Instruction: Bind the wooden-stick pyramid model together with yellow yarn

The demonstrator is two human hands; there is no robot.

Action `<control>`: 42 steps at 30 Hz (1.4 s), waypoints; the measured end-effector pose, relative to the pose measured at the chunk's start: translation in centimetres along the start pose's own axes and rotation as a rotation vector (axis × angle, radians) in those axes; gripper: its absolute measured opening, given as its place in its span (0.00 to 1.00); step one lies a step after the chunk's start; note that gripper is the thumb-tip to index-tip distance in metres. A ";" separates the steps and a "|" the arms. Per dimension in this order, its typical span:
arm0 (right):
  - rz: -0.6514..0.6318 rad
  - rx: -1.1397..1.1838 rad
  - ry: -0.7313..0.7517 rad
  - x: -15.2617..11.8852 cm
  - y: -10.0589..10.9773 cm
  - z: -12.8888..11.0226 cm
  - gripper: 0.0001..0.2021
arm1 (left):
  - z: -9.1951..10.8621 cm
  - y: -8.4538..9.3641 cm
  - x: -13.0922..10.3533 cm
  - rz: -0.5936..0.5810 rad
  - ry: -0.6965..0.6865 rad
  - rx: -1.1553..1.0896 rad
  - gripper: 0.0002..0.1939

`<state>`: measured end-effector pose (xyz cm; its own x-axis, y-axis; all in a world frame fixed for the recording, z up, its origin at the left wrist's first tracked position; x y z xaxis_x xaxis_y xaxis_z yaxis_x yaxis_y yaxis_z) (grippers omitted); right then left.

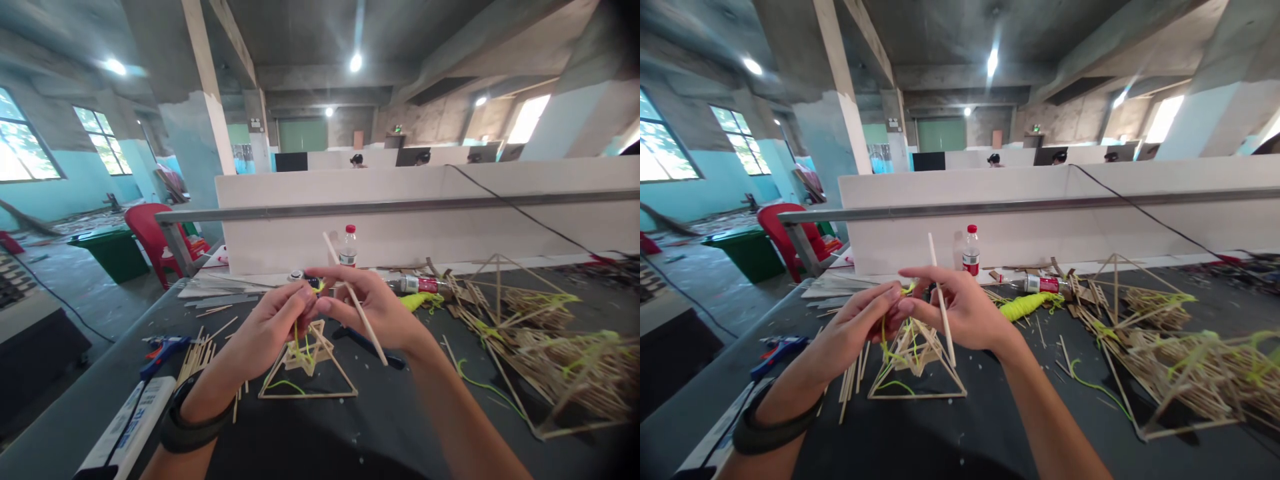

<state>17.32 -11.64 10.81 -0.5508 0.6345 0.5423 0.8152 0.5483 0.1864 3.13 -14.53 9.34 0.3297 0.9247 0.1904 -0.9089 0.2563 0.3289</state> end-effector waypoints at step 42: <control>-0.044 -0.490 0.098 -0.2 -0.7 -1.5 0.05 | -0.8 -1.4 0.2 -0.157 0.139 -0.210 0.17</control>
<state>17.10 -12.95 11.77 -0.5864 0.5495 0.5952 0.7927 0.2380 0.5613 4.30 -14.46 8.22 0.4451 0.8953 0.0193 -0.8874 0.4381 0.1434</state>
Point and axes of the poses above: each hand's wrist, its own x-axis towards the middle knuckle, its own y-axis out of the back of the hand, z = x × y, the point moved 6 cm from there along x, towards the middle knuckle, and after that the axes turned 11 degrees about x, right-handed, at the moved point
